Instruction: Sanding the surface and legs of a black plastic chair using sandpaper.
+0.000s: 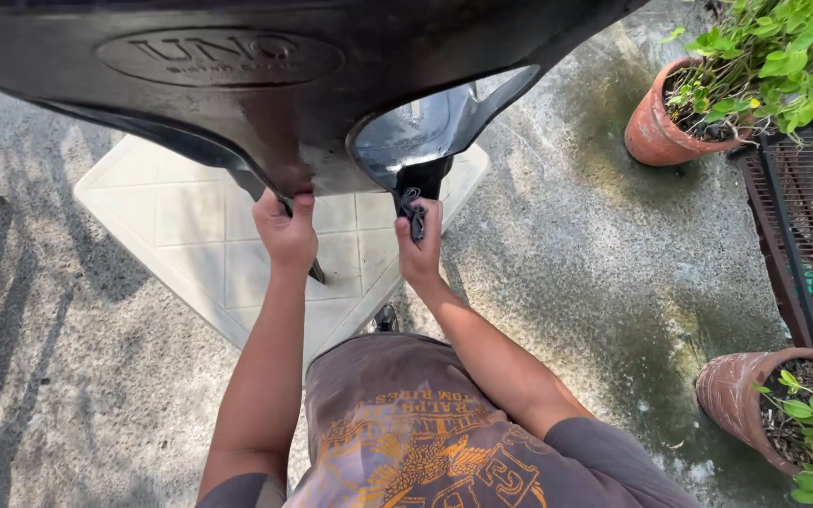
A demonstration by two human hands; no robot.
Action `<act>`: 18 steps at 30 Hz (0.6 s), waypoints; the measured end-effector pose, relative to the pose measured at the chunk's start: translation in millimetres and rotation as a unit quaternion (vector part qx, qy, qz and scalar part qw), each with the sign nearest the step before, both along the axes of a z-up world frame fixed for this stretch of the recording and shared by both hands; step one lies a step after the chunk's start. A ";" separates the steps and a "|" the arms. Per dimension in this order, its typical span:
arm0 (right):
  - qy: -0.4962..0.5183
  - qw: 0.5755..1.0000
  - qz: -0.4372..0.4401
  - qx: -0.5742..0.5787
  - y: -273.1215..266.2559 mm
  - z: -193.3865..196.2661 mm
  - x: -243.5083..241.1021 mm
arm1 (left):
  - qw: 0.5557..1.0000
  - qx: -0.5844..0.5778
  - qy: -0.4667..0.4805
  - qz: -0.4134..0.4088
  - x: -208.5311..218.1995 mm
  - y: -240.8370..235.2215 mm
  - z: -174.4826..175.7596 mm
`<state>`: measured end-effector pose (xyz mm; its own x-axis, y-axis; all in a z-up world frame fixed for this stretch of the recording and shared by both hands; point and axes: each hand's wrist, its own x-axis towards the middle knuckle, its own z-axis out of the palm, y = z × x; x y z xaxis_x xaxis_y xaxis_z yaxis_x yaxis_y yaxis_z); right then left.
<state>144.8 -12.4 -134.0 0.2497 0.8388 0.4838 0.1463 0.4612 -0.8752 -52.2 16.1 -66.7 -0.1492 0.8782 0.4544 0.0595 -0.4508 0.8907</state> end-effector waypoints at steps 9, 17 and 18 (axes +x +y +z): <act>-0.162 0.968 -0.138 0.129 29.7 70.0 32.8 | 0.957 0.100 -0.272 0.000 29.7 -11.3 -40.4; -0.426 0.858 -0.104 0.268 42.1 186.8 25.4 | 0.895 -0.015 -0.445 -0.042 41.3 -58.4 -27.3; -0.455 0.843 -0.076 0.276 49.4 179.5 19.5 | 0.883 -0.068 -0.462 -0.051 38.8 -62.2 -42.2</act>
<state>164.3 37.0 45.4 -0.3514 0.4151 0.8392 0.7351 0.6774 -0.0273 -13.4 -46.1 -108.9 -0.3175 0.9457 0.0690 -0.7554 -0.2962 0.5845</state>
